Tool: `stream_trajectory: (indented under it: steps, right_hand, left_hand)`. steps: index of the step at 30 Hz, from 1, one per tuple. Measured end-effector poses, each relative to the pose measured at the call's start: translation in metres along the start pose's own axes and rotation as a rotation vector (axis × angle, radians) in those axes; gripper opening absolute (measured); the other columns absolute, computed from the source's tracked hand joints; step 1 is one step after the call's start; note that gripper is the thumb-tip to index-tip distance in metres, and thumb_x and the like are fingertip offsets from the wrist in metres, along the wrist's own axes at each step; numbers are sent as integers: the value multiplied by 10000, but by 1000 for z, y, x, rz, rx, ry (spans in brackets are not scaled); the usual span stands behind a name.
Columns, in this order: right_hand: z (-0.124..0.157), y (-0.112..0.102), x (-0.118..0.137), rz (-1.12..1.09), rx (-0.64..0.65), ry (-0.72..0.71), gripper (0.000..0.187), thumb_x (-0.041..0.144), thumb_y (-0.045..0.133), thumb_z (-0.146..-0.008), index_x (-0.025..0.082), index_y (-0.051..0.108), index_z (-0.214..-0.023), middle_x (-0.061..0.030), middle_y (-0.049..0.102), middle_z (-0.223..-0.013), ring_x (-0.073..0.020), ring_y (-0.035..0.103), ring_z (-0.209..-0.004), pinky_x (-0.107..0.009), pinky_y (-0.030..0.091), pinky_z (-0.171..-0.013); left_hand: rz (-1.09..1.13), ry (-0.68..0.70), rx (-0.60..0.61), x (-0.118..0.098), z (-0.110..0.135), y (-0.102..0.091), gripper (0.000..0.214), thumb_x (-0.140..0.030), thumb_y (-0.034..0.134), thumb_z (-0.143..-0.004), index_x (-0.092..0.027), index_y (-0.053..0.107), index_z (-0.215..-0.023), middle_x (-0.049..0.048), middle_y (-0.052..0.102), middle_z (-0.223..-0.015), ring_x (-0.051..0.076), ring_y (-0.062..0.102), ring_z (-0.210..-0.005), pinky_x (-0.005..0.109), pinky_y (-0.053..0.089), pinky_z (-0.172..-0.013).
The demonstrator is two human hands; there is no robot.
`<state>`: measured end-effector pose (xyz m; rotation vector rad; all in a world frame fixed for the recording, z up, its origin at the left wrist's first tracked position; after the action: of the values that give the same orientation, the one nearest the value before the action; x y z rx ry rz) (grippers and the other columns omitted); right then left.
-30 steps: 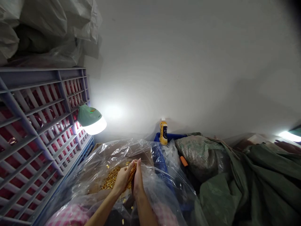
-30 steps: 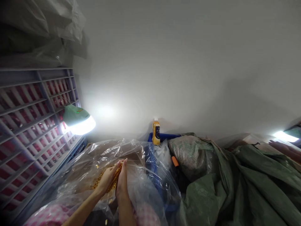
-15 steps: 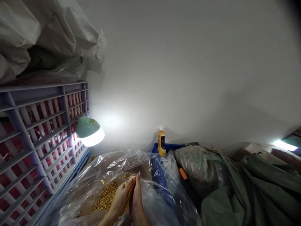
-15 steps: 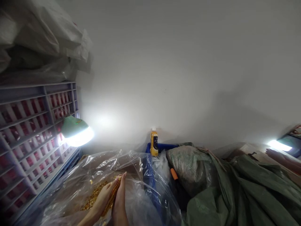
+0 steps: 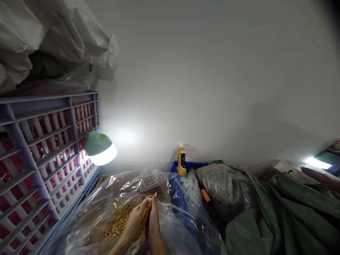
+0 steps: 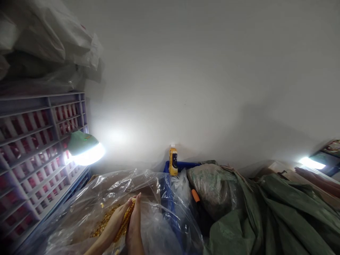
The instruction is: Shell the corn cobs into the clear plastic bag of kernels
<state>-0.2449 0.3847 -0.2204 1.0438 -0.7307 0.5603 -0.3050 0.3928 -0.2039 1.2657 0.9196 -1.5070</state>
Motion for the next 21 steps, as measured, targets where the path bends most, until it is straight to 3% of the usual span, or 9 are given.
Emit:
stream_trajectory:
  steps: [4,9,12,14,15,18,21]
  right_hand:
    - [-2,-2,1,-103,-10,23,402,522,646,-621,176,573,-811,-35,636,-957,-179,533,-1061,-250,410,-907]
    - [-3,-2,5,-75,-49,-92,346,399,726,-556,196,497,-717,50,571,-653,-131,578,-678,-245,464,-677]
    - [-7,-9,8,-167,-180,-35,395,436,719,-536,194,456,-706,59,545,-579,-137,578,-599,-262,466,-608]
    - [-9,-15,15,-255,-275,10,363,421,689,-581,195,442,-721,65,540,-568,-127,580,-575,-257,468,-595]
    - [-9,-18,20,-304,-307,36,329,401,667,-615,194,434,-722,69,533,-558,-115,570,-547,-250,468,-582]
    - [-7,-23,35,-448,-349,86,239,350,605,-688,191,429,-722,76,514,-535,-81,528,-476,-229,464,-551]
    - [-8,-23,41,-477,-363,83,232,351,591,-688,194,421,-704,79,493,-520,-69,499,-448,-216,455,-523]
  left_hand:
    - [34,47,-75,10,-1,4,650,-667,405,-662,-111,566,-958,148,583,-1142,237,499,-1119,311,324,-1026]
    - [-85,-35,-47,12,-4,-5,557,-580,321,-723,-132,500,-1002,147,554,-1166,221,510,-1081,334,366,-975]
    - [-201,-88,-16,8,-8,-20,551,-555,221,-789,-145,454,-1074,126,566,-1135,214,535,-1027,358,397,-917]
    - [-401,29,-21,0,-6,-29,548,-568,259,-784,-139,495,-1030,126,567,-1114,229,498,-1067,353,360,-941]
    - [-491,72,35,-3,-3,-31,540,-580,277,-780,-146,522,-988,116,580,-1079,231,505,-1041,345,361,-928]
    - [-619,-65,381,-6,15,-23,565,-628,260,-778,-162,530,-945,66,621,-829,185,556,-676,287,414,-629]
    - [-765,86,293,-11,27,-12,458,-582,387,-760,-163,509,-897,55,609,-818,170,529,-700,250,355,-619]
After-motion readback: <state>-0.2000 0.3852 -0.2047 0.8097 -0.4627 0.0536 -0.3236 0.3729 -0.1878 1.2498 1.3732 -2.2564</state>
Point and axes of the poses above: each hand's wrist, its own z-axis away from the middle knuckle, its own y-axis out of the palm, x = y × z, the point moved 2 cm from there along -z, towards the middle knuckle
